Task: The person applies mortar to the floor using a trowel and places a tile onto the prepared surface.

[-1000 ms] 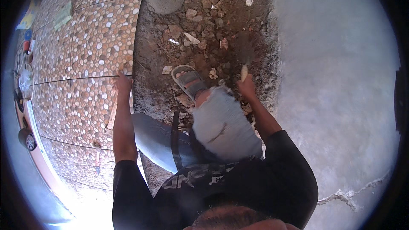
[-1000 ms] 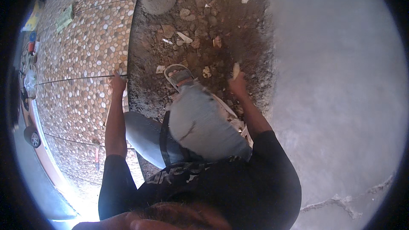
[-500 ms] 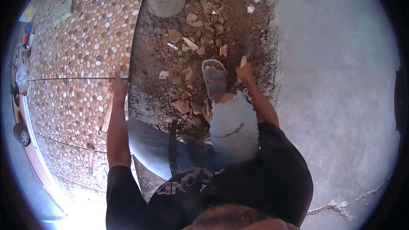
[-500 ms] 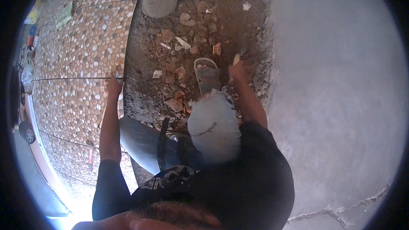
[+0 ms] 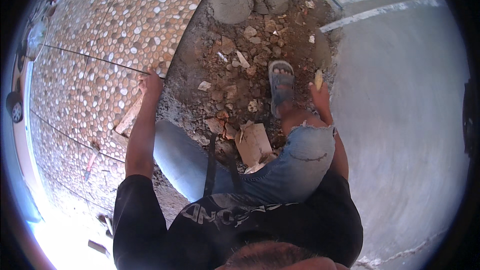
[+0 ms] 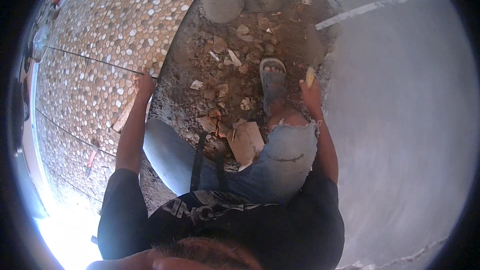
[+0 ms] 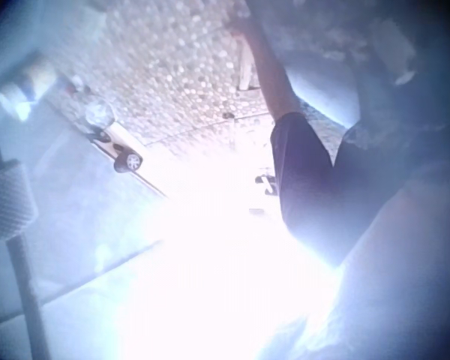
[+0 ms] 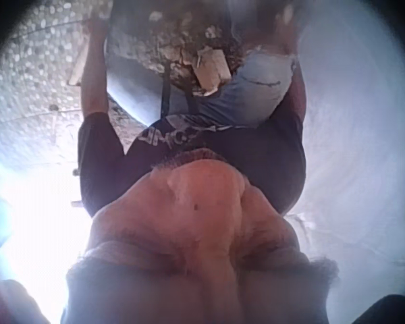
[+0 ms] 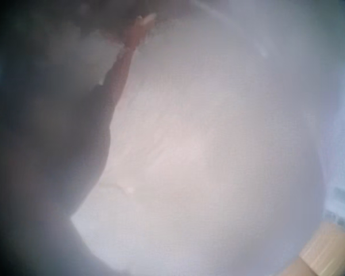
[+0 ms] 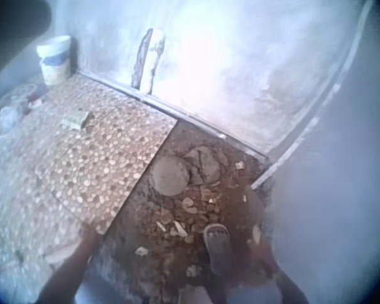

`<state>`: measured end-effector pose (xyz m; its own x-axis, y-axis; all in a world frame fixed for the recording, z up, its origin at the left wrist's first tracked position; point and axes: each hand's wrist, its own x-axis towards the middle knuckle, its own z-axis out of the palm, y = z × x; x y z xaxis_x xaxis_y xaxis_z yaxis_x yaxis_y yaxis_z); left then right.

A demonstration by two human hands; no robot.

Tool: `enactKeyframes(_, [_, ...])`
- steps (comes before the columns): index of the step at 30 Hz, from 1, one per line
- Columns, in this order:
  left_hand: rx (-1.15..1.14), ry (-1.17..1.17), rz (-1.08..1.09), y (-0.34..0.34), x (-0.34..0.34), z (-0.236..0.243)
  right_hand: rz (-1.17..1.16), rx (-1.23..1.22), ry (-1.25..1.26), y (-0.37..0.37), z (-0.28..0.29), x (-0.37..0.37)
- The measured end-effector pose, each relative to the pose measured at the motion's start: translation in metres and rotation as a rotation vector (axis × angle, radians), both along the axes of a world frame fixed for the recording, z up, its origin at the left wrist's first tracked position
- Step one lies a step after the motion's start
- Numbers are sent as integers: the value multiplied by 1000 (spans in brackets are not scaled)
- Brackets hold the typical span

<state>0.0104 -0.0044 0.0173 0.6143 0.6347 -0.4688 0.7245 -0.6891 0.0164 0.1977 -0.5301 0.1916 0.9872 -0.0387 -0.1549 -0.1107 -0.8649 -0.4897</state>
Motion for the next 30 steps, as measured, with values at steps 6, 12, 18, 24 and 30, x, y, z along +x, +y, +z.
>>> enactKeyframes(6, [69,27,27,-1,-5,-7,300,61,-115,-17,-58,71])
enactKeyframes(12, [-44,-108,68,-1,-12,1,202,199,395,-5,-126,123])
enactKeyframes(18, [-147,-58,176,5,-20,21,1017,122,641,75,-129,151])
enactKeyframes(24, [-112,-163,312,-3,14,20,1179,361,1167,176,-102,182])
enactKeyframes(30, [-319,-226,686,-13,61,35,1078,564,906,184,-107,239])
